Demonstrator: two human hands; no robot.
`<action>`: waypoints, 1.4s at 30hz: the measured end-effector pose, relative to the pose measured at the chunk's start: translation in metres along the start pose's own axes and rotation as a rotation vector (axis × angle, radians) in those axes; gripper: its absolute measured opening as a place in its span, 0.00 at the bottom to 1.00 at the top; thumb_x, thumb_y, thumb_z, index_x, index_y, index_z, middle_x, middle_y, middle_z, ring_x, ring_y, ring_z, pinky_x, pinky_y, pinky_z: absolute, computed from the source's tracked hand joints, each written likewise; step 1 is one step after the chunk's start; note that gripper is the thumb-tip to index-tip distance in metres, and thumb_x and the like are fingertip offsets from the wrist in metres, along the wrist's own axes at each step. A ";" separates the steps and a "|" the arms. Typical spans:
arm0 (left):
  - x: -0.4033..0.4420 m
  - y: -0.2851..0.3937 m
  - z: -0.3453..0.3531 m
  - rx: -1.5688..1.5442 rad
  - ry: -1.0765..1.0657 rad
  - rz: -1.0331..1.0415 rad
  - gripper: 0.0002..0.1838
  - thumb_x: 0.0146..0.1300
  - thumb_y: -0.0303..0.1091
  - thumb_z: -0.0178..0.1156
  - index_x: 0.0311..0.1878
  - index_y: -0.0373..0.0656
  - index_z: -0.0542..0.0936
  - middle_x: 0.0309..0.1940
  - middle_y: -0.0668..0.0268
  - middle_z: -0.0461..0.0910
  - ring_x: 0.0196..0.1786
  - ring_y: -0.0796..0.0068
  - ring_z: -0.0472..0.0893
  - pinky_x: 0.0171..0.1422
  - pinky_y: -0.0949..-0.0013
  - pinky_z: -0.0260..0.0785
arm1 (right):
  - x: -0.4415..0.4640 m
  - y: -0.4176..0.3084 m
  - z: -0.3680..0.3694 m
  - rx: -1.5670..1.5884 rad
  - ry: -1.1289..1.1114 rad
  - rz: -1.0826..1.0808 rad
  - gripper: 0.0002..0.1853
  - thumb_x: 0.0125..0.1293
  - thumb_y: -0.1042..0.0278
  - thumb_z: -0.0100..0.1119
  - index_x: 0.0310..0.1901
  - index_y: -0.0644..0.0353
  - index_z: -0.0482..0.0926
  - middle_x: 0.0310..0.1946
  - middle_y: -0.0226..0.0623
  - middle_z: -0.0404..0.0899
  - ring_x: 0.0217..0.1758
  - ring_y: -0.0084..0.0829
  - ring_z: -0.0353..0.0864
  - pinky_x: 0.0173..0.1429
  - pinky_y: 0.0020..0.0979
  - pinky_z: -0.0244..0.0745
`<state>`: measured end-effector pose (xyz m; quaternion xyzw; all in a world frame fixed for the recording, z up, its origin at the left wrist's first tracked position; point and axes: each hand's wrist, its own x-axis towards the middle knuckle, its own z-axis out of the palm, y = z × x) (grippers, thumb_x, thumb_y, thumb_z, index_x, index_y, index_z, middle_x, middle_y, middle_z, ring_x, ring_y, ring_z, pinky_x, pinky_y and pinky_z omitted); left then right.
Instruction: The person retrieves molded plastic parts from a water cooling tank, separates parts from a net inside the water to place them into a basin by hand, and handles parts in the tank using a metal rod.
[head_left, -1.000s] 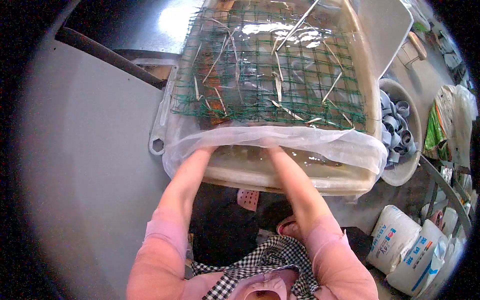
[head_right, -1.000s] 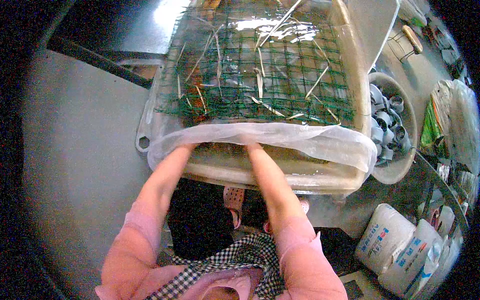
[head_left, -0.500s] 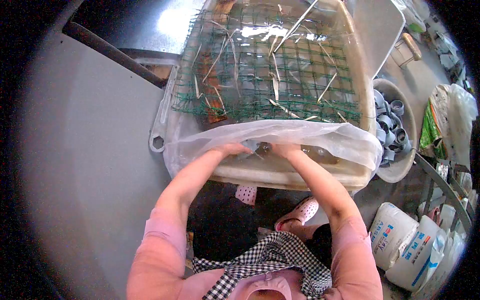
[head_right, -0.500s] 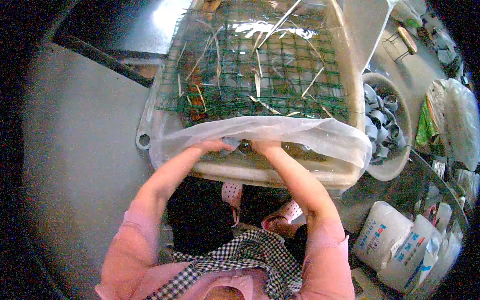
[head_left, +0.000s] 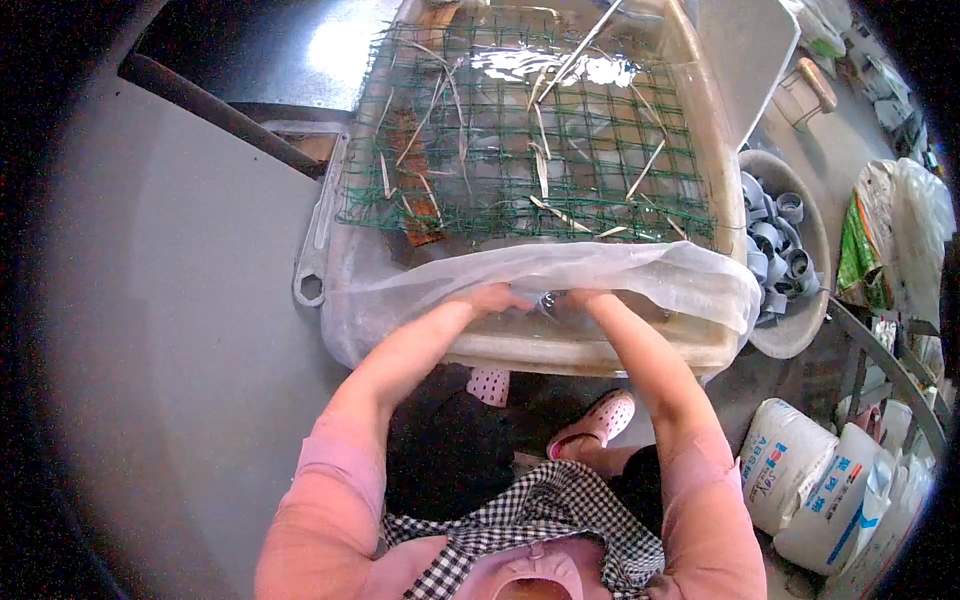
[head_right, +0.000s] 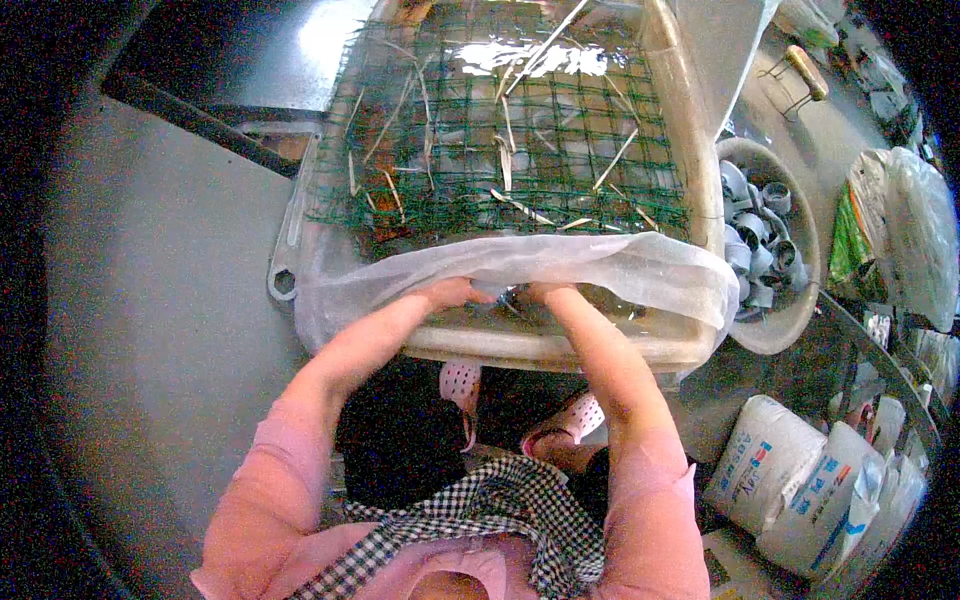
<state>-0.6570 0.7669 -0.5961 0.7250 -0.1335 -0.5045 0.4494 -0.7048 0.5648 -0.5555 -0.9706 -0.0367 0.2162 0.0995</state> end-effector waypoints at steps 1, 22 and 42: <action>-0.008 0.016 0.000 0.001 -0.001 -0.005 0.37 0.42 0.44 0.67 0.58 0.42 0.68 0.53 0.59 0.71 0.54 0.66 0.70 0.56 0.65 0.61 | -0.002 0.001 0.005 -0.045 -0.062 0.056 0.29 0.48 0.56 0.59 0.55 0.49 0.68 0.57 0.40 0.65 0.61 0.42 0.61 0.64 0.41 0.56; -0.039 0.067 0.021 0.164 -0.025 0.049 0.27 0.45 0.25 0.53 0.55 0.41 0.68 0.53 0.55 0.70 0.58 0.59 0.66 0.62 0.65 0.56 | 0.005 0.001 0.005 0.771 -0.087 -0.023 0.20 0.54 0.58 0.58 0.46 0.59 0.76 0.45 0.39 0.75 0.49 0.31 0.70 0.55 0.34 0.62; -0.037 -0.013 -0.091 1.090 0.280 -0.223 0.33 0.52 0.54 0.57 0.56 0.41 0.68 0.53 0.52 0.70 0.56 0.53 0.69 0.61 0.54 0.58 | -0.055 0.013 -0.011 0.024 0.226 0.068 0.22 0.57 0.62 0.50 0.52 0.61 0.69 0.50 0.50 0.70 0.55 0.46 0.67 0.58 0.41 0.61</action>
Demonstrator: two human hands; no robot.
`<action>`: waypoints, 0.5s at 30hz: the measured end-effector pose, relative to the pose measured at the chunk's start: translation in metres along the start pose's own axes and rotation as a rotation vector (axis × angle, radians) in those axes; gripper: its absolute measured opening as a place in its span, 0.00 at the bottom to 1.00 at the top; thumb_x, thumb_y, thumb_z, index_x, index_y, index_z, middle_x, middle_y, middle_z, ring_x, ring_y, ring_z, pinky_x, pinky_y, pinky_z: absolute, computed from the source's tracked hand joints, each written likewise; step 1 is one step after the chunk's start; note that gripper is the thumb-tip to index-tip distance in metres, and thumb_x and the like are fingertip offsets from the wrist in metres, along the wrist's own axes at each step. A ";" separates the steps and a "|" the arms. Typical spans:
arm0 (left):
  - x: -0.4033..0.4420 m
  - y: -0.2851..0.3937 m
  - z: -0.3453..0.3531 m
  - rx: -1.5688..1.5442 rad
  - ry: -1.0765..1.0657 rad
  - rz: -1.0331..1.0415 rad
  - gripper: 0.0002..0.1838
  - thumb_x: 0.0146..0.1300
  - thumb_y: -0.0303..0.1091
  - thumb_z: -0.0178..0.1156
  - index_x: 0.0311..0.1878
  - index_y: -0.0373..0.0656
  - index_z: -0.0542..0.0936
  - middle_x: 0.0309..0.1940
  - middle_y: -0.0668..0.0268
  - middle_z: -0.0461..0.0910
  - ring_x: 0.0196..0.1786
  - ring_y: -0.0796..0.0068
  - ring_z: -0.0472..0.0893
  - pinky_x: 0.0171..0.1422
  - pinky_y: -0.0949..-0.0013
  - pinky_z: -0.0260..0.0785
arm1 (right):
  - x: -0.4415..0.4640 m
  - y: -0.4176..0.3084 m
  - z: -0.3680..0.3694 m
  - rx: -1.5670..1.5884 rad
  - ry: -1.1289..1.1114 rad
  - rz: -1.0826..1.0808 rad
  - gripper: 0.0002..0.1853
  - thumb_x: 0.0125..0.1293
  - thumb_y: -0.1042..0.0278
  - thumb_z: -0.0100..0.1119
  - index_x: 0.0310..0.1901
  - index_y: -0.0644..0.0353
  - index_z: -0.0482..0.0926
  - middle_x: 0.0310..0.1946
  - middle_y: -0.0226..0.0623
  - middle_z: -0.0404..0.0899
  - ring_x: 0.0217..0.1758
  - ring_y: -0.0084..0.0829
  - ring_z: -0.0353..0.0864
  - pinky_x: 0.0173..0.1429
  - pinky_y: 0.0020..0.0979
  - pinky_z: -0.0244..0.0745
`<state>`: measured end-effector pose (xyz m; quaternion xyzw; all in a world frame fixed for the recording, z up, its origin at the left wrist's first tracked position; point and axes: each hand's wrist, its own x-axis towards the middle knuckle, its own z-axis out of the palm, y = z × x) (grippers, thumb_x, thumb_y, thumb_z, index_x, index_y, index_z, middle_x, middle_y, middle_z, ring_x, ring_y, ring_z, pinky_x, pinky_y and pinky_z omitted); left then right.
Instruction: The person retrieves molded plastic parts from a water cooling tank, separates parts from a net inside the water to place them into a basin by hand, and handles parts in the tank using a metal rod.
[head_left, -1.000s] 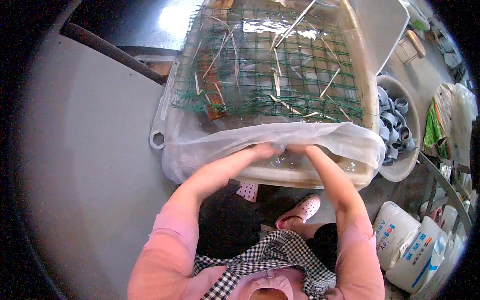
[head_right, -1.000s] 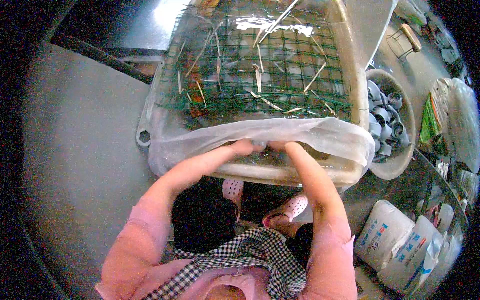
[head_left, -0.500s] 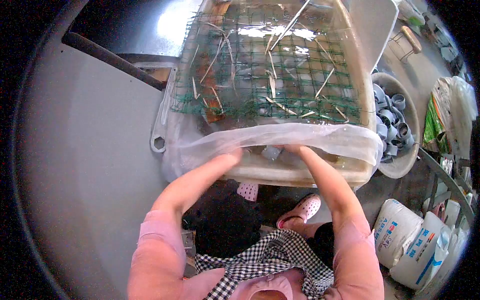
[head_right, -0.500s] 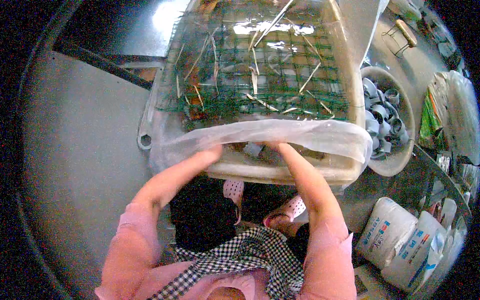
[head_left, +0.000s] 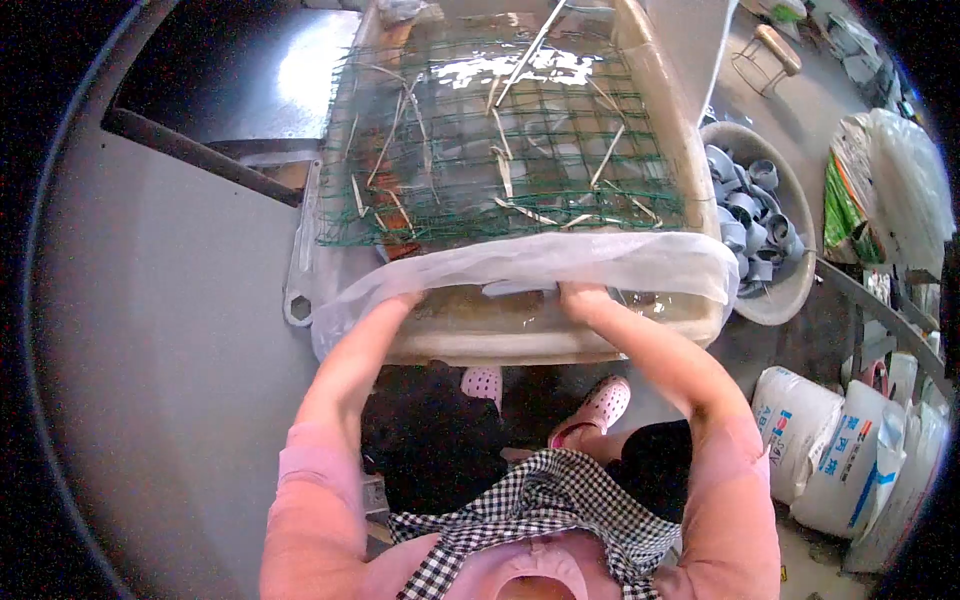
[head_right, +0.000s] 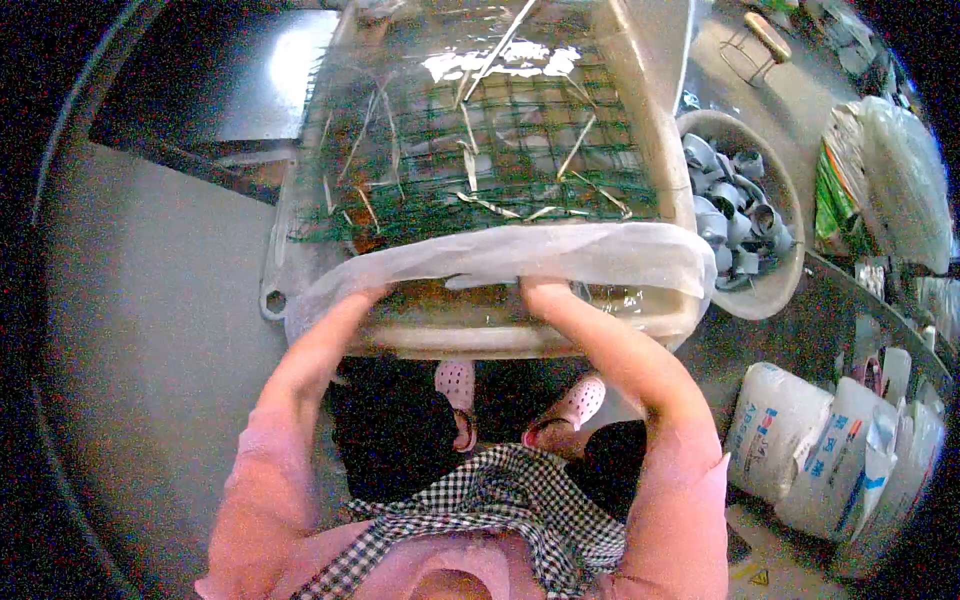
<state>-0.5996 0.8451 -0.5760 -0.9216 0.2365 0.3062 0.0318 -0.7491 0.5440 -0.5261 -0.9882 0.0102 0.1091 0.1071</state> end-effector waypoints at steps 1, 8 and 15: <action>-0.002 0.001 -0.001 -0.031 -0.033 0.049 0.33 0.52 0.54 0.57 0.56 0.41 0.68 0.53 0.52 0.71 0.56 0.53 0.69 0.60 0.54 0.58 | -0.004 0.000 -0.015 0.064 -0.169 0.002 0.22 0.57 0.63 0.50 0.53 0.61 0.67 0.50 0.50 0.69 0.54 0.47 0.67 0.58 0.41 0.61; -0.029 0.066 -0.043 -0.562 -0.343 -0.240 0.37 0.42 0.47 0.71 0.53 0.38 0.69 0.37 0.54 0.77 0.39 0.62 0.77 0.39 0.58 0.70 | -0.035 0.034 -0.042 0.191 -0.171 -0.057 0.28 0.45 0.79 0.53 0.53 0.62 0.64 0.50 0.50 0.68 0.53 0.50 0.67 0.56 0.42 0.65; -0.055 0.124 -0.079 -1.140 -0.403 -0.208 0.27 0.48 0.41 0.68 0.45 0.34 0.69 0.30 0.55 0.75 0.32 0.69 0.77 0.29 0.68 0.73 | -0.056 0.063 -0.067 0.551 0.125 -0.150 0.22 0.47 0.67 0.64 0.45 0.63 0.72 0.43 0.49 0.73 0.49 0.48 0.70 0.54 0.38 0.64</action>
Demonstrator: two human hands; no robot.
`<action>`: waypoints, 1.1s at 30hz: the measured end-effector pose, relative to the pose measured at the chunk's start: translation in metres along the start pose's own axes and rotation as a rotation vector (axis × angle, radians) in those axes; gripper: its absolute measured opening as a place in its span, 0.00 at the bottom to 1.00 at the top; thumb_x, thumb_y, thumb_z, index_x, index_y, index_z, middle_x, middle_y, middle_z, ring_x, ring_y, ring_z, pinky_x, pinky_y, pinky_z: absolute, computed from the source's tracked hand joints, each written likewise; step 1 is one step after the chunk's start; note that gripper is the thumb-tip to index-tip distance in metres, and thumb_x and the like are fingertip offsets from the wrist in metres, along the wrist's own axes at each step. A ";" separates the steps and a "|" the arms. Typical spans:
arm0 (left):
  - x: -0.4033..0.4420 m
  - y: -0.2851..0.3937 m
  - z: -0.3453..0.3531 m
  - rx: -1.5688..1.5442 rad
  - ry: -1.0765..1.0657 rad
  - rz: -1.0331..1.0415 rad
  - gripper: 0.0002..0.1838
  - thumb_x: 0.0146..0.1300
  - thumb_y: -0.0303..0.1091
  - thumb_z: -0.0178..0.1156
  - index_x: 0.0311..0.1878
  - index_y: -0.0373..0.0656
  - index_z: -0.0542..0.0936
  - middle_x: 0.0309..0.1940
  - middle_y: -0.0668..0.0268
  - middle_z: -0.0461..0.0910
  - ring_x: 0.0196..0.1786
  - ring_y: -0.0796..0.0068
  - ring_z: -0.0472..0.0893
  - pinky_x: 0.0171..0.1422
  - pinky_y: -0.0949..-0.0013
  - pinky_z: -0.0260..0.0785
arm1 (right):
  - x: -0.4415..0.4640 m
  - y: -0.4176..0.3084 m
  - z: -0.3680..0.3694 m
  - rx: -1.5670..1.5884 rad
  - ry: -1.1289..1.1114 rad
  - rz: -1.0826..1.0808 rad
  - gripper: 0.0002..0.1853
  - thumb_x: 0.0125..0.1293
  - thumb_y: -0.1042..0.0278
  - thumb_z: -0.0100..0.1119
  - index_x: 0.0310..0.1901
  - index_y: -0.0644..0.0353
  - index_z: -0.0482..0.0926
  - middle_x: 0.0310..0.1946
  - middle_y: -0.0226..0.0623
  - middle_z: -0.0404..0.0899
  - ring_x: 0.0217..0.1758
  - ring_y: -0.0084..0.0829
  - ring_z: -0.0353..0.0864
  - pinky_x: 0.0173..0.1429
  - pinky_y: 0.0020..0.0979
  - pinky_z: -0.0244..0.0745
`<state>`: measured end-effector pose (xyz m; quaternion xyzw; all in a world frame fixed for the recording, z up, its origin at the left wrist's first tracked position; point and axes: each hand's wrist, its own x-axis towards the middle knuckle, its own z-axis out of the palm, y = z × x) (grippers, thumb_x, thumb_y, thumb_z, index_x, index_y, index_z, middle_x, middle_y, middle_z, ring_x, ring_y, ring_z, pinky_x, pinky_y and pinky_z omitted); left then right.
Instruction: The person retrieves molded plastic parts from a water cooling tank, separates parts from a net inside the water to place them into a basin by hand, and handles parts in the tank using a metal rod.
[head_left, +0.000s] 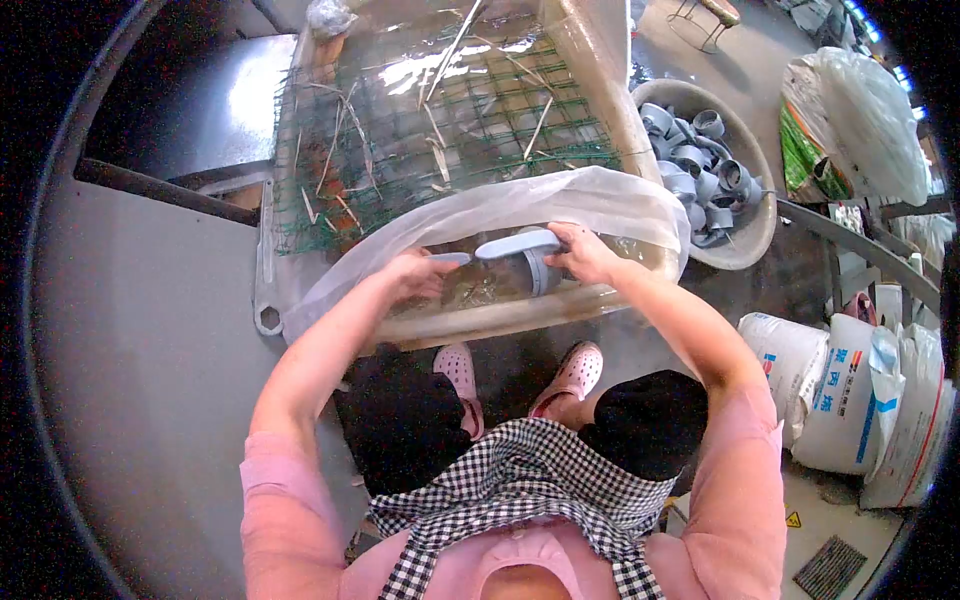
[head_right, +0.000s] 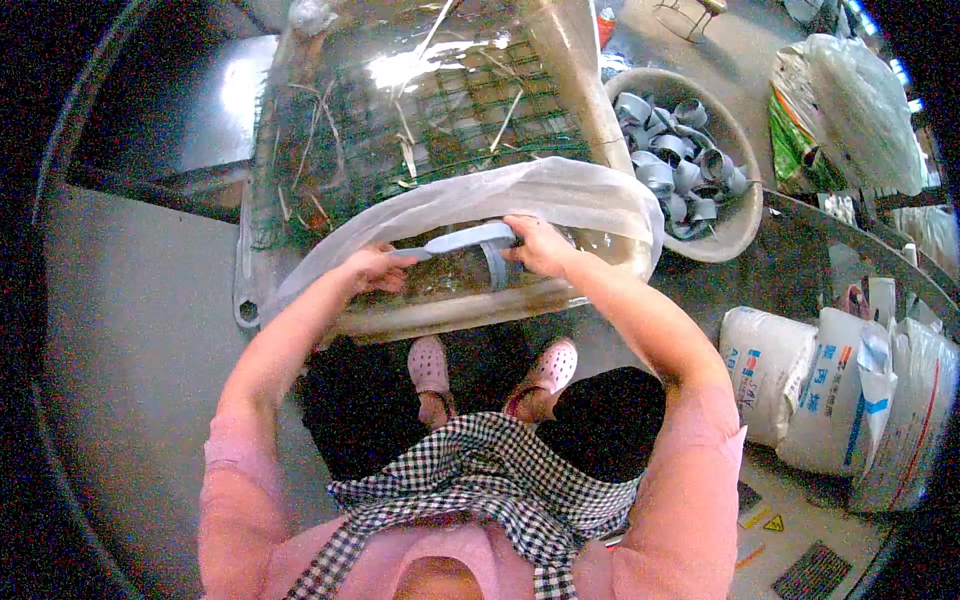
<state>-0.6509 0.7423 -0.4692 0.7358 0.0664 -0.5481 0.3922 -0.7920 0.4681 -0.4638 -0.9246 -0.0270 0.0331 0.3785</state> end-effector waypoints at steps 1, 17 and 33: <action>0.008 0.001 0.002 -0.033 0.018 -0.017 0.28 0.47 0.40 0.69 0.46 0.36 0.68 0.29 0.59 0.75 0.26 0.70 0.78 0.25 0.68 0.75 | -0.002 -0.003 -0.005 0.000 0.006 -0.001 0.22 0.47 0.67 0.64 0.45 0.63 0.72 0.43 0.49 0.73 0.49 0.48 0.70 0.54 0.38 0.64; -0.038 0.062 0.026 -0.293 -0.147 -0.014 0.29 0.56 0.49 0.59 0.56 0.46 0.63 0.43 0.45 0.73 0.37 0.58 0.79 0.34 0.64 0.77 | -0.032 -0.011 -0.078 1.339 0.277 0.312 0.09 0.60 0.70 0.55 0.42 0.57 0.72 0.32 0.27 0.74 0.36 0.22 0.72 0.44 0.27 0.66; -0.138 0.133 0.075 1.117 -0.112 0.821 0.23 0.47 0.40 0.65 0.43 0.39 0.70 0.26 0.54 0.77 0.31 0.62 0.79 0.35 0.65 0.71 | -0.043 -0.085 -0.115 -0.581 0.347 -0.361 0.17 0.46 0.77 0.51 0.42 0.62 0.68 0.50 0.41 0.67 0.46 0.44 0.67 0.50 0.38 0.67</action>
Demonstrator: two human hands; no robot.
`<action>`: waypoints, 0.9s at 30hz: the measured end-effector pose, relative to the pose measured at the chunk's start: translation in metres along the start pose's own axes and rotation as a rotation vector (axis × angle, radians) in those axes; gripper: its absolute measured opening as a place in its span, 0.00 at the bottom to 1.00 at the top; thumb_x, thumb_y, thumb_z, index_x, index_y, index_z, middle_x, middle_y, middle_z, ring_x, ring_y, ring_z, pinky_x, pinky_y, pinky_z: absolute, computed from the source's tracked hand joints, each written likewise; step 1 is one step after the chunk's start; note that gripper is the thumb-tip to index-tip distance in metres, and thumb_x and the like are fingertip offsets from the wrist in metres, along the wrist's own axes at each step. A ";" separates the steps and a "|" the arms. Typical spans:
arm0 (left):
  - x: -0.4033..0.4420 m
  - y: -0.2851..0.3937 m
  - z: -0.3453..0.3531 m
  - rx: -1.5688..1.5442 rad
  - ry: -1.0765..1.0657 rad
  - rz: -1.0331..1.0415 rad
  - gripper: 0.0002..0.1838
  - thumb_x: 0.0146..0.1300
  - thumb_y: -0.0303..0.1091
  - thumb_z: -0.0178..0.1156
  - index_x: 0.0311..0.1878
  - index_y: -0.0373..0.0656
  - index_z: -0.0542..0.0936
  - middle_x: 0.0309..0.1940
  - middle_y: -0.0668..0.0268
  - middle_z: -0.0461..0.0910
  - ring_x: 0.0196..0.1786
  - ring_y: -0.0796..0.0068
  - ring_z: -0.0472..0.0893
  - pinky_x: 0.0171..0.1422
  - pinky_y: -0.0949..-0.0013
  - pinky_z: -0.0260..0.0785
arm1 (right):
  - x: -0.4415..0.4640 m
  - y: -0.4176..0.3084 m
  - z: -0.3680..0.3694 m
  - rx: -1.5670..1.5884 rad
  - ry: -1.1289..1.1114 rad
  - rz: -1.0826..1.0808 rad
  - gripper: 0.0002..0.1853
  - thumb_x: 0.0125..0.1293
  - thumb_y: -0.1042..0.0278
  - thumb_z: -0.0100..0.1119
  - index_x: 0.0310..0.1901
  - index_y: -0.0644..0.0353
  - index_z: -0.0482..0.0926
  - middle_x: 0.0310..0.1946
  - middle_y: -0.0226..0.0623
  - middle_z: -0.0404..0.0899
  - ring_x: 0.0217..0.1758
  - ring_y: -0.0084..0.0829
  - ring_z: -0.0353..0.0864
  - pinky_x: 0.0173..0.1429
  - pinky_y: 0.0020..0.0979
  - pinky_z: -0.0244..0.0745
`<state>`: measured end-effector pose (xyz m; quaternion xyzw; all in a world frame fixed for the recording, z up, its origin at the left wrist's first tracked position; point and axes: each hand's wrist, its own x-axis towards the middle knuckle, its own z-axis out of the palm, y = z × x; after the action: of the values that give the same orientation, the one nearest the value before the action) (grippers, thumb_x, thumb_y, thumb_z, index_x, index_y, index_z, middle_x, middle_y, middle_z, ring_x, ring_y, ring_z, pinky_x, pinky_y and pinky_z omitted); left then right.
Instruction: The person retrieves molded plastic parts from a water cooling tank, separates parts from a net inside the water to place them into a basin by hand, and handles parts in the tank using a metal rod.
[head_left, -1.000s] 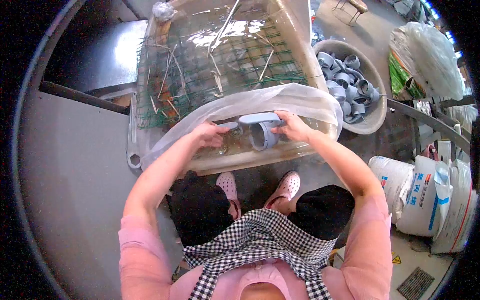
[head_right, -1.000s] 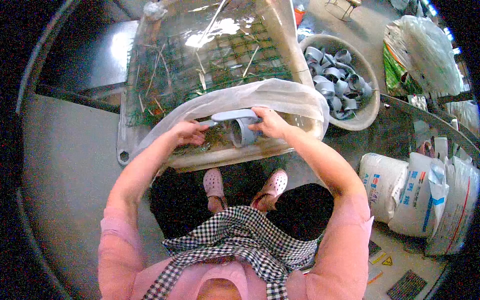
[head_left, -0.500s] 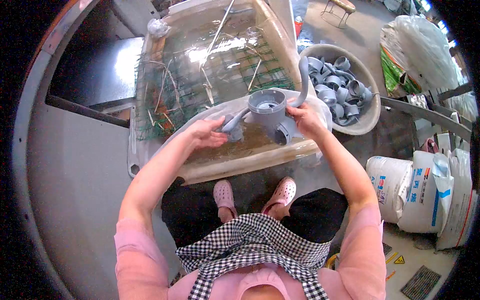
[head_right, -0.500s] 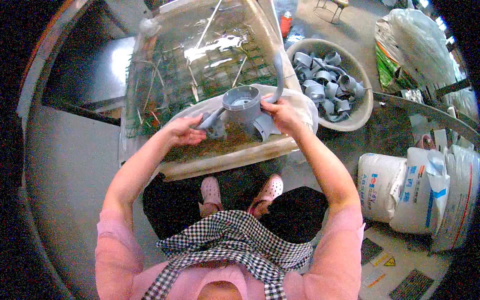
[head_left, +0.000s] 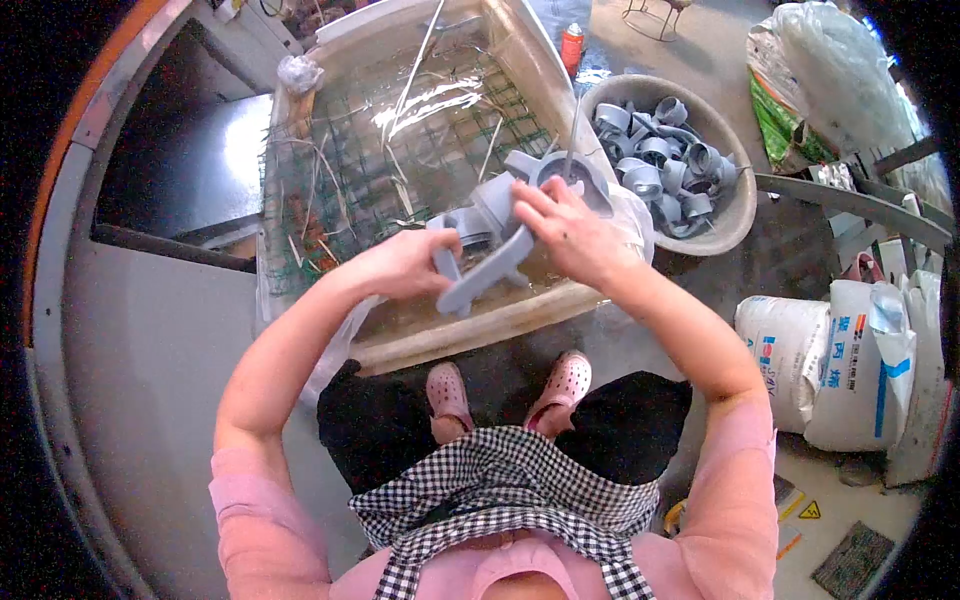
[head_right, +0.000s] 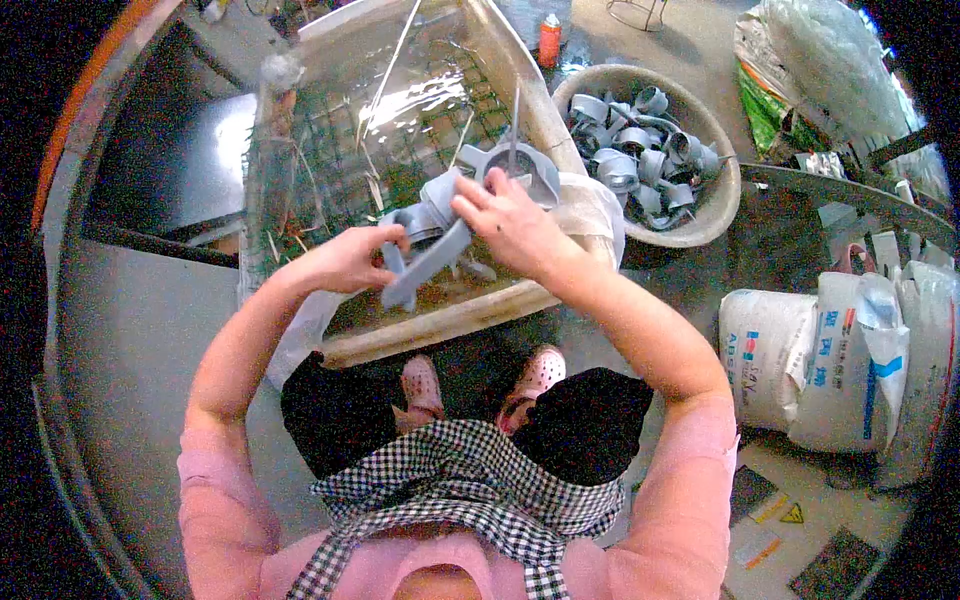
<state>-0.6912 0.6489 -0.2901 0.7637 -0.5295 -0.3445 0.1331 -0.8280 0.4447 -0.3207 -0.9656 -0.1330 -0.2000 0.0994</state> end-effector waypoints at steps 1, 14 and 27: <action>-0.002 0.014 -0.001 -0.034 -0.015 -0.069 0.23 0.44 0.37 0.64 0.43 0.40 0.69 0.29 0.51 0.77 0.37 0.53 0.77 0.43 0.60 0.69 | -0.005 0.000 0.003 0.003 0.047 -0.017 0.16 0.47 0.77 0.49 0.42 0.62 0.69 0.52 0.41 0.67 0.45 0.43 0.67 0.51 0.38 0.67; 0.205 0.053 0.015 -0.187 0.355 0.299 0.20 0.55 0.32 0.54 0.53 0.52 0.70 0.42 0.46 0.70 0.47 0.48 0.73 0.52 0.58 0.65 | -0.042 0.190 -0.036 -0.331 0.487 0.563 0.28 0.49 0.79 0.57 0.55 0.64 0.65 0.54 0.49 0.67 0.57 0.47 0.65 0.61 0.40 0.59; 0.011 -0.090 0.054 -0.223 0.181 -0.200 0.11 0.58 0.37 0.55 0.27 0.39 0.77 0.21 0.57 0.77 0.23 0.65 0.76 0.32 0.64 0.69 | -0.075 0.053 0.154 -0.078 -1.049 0.318 0.16 0.55 0.60 0.53 0.38 0.63 0.79 0.39 0.46 0.78 0.43 0.43 0.78 0.49 0.40 0.70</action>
<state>-0.6608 0.6843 -0.3851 0.8211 -0.3952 -0.3424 0.2288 -0.8230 0.4158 -0.4975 -0.9470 -0.0096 0.3209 0.0130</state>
